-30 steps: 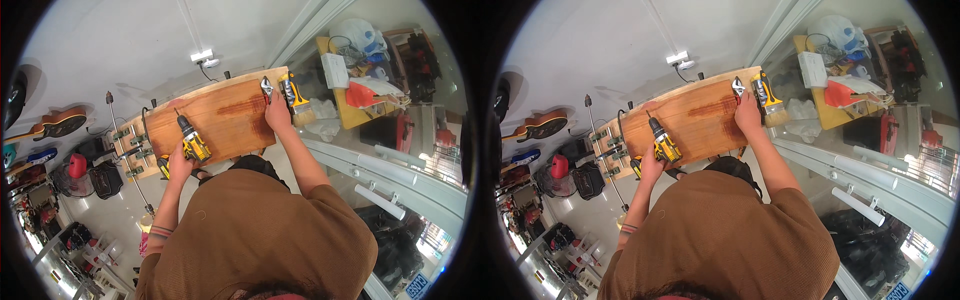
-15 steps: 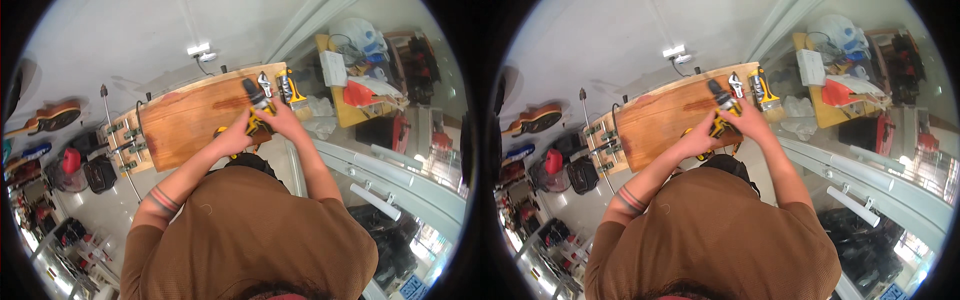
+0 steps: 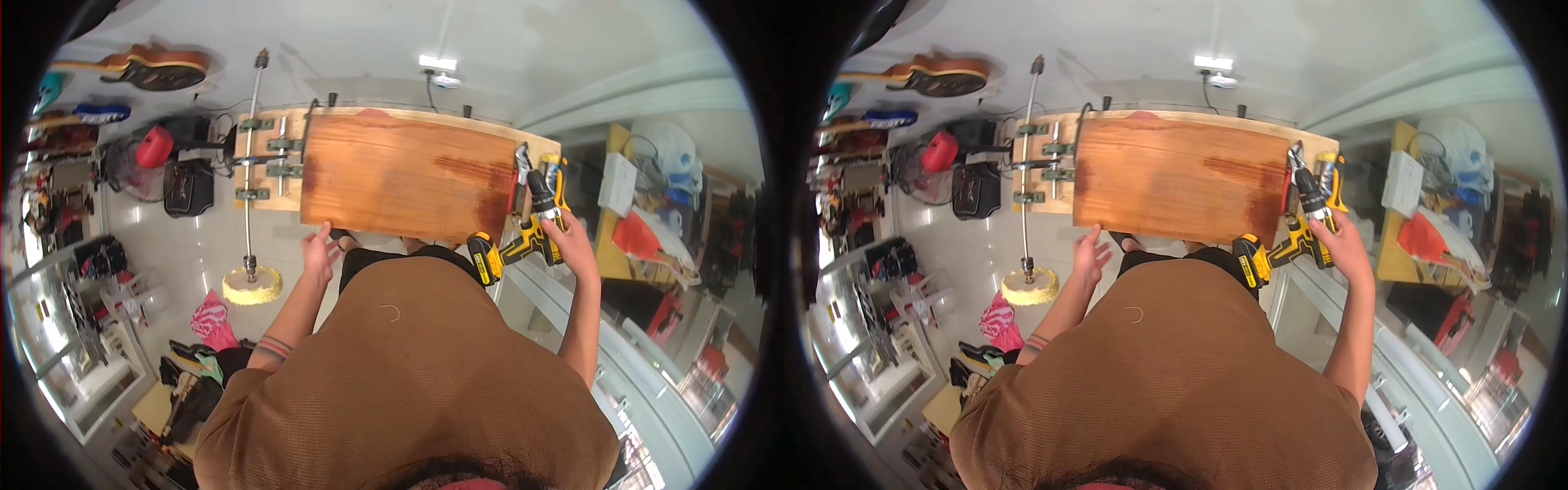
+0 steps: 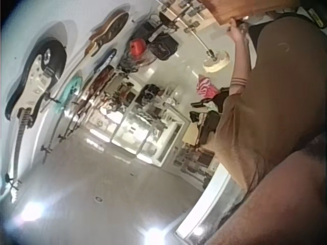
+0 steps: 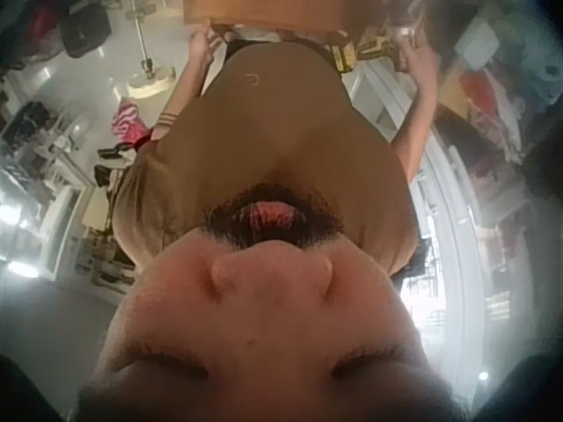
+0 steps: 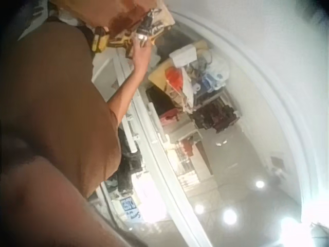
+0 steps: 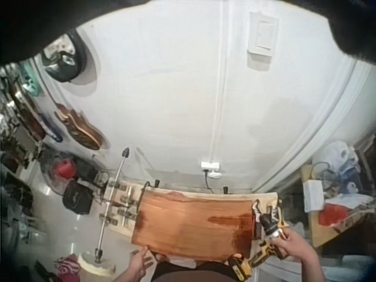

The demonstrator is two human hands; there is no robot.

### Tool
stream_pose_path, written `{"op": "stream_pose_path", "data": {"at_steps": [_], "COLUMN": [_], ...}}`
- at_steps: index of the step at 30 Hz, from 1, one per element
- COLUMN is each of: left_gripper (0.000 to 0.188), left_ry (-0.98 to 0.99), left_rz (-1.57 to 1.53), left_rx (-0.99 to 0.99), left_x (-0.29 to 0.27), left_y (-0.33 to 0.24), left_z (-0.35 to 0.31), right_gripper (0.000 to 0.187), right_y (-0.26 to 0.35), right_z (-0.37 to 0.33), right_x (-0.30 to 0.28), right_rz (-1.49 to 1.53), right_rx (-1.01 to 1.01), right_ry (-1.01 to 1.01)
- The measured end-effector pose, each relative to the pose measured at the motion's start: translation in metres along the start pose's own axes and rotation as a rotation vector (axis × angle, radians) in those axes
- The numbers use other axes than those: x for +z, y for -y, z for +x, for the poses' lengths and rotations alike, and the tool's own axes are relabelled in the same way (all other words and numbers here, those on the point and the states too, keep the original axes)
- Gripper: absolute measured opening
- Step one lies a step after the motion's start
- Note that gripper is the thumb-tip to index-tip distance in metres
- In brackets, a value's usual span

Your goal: The person unfastens and removes screws from bearing blocks mounted on a wooden board using a power drill, then detaches and rearranges the metal shaft and components by hand.

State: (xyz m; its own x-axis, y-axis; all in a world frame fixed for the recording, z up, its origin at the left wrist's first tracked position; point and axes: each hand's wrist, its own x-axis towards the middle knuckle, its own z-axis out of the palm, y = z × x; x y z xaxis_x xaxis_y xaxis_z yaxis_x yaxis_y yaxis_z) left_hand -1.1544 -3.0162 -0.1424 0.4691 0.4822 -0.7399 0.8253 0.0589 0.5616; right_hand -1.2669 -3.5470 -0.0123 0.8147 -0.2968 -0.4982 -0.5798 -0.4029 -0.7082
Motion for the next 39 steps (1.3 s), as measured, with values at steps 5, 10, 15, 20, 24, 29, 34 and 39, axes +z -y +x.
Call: {"op": "stream_pose_path", "data": {"at_steps": [5,10,15,20,24,29,34,39], "left_gripper": [0.046,0.014,0.018,0.025,0.053,0.057,0.042,0.039], "left_ry": [-0.084,-0.022,0.075,-0.204,-0.210,0.729,0.695,0.566], "left_rz": [0.002,0.379,0.484,0.472,0.135,-0.440,-0.440,-0.508], "left_rx": [0.495,1.130,1.067,1.159,0.515,-0.198,-0.141,-0.045], "left_x": [-0.004,0.013,0.037,0.016,-0.023,-0.007,0.001,0.013], "left_y": [0.037,-0.085,-0.142,-0.042,0.057,0.045,0.044,0.058], "left_z": [0.046,0.051,0.066,0.062,0.087,0.064,0.063,0.060], "right_gripper": [0.047,0.050,0.052,0.058,0.063,0.069,0.066,0.070], "right_y": [0.025,0.013,0.031,0.016,0.016,-0.010,-0.048,-0.041], "right_z": [0.015,0.029,0.038,0.046,0.061,0.075,0.095,0.098], "right_x": [0.012,0.020,0.029,0.040,0.038,0.056,0.070,0.079], "right_rz": [-0.074,-0.126,-0.160,-0.200,-0.152,-0.081,0.111,-0.054], "right_rx": [-0.004,-0.005,-0.027,0.007,-0.003,-0.002,0.049,-0.070], "right_ry": [0.071,0.123,0.120,0.031,0.167,0.230,0.207,0.147]}}
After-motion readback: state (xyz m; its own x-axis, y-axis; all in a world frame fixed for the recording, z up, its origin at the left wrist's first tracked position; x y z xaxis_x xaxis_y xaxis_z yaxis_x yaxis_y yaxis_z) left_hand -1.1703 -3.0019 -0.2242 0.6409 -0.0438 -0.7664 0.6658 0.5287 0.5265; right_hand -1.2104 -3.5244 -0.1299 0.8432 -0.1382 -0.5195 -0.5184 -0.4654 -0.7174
